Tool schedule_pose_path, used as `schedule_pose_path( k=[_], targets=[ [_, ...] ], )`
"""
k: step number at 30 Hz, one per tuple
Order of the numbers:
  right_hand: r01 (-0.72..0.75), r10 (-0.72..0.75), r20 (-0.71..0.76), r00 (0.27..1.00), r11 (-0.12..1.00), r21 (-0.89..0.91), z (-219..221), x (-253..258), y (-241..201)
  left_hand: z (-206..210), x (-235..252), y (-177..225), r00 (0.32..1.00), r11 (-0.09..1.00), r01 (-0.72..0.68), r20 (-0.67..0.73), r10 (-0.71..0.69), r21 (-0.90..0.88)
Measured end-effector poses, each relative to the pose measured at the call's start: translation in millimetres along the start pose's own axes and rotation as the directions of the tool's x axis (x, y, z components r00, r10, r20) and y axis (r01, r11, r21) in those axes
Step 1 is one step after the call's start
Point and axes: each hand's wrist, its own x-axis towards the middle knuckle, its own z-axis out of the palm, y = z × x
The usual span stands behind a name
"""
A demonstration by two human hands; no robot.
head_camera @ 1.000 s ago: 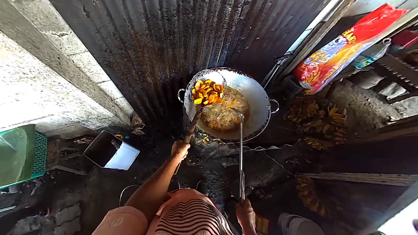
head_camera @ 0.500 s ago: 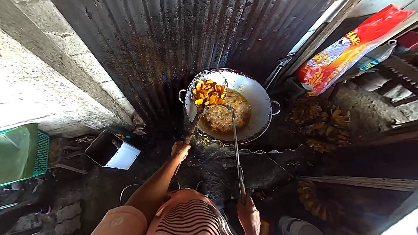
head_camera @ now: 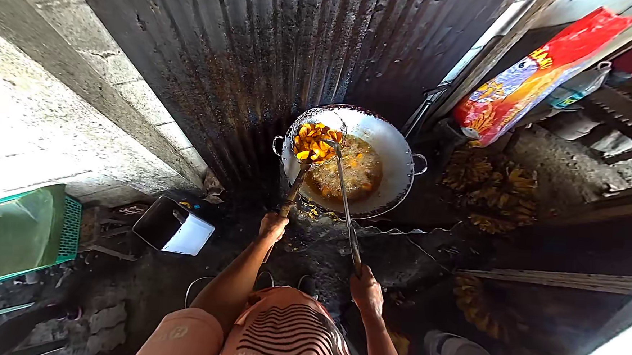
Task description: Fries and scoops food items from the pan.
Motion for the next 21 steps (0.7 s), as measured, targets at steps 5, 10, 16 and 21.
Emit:
schedule_pose_path(
  k=[5,10,16,21],
  targets=[
    [0.046,-0.046,-0.009,0.999,0.994,0.096,-17,7,-19,-2,0,-1,1.000,1.000,0.003,-0.004,-0.003,0.011],
    [0.054,-0.049,-0.038,0.998,0.986,0.156,-12,6,-7,-5,1,-3,1.000,1.000,0.020,0.001,-0.021,0.003],
    [0.033,-0.040,0.039,0.998,0.983,0.181,-3,13,10,-5,0,1,1.000,1.000,0.021,-0.009,-0.020,0.022],
    [0.036,-0.036,-0.005,0.999,0.977,0.210,10,3,27,-6,2,2,1.000,0.999,0.029,-0.009,-0.029,0.017]
  ],
)
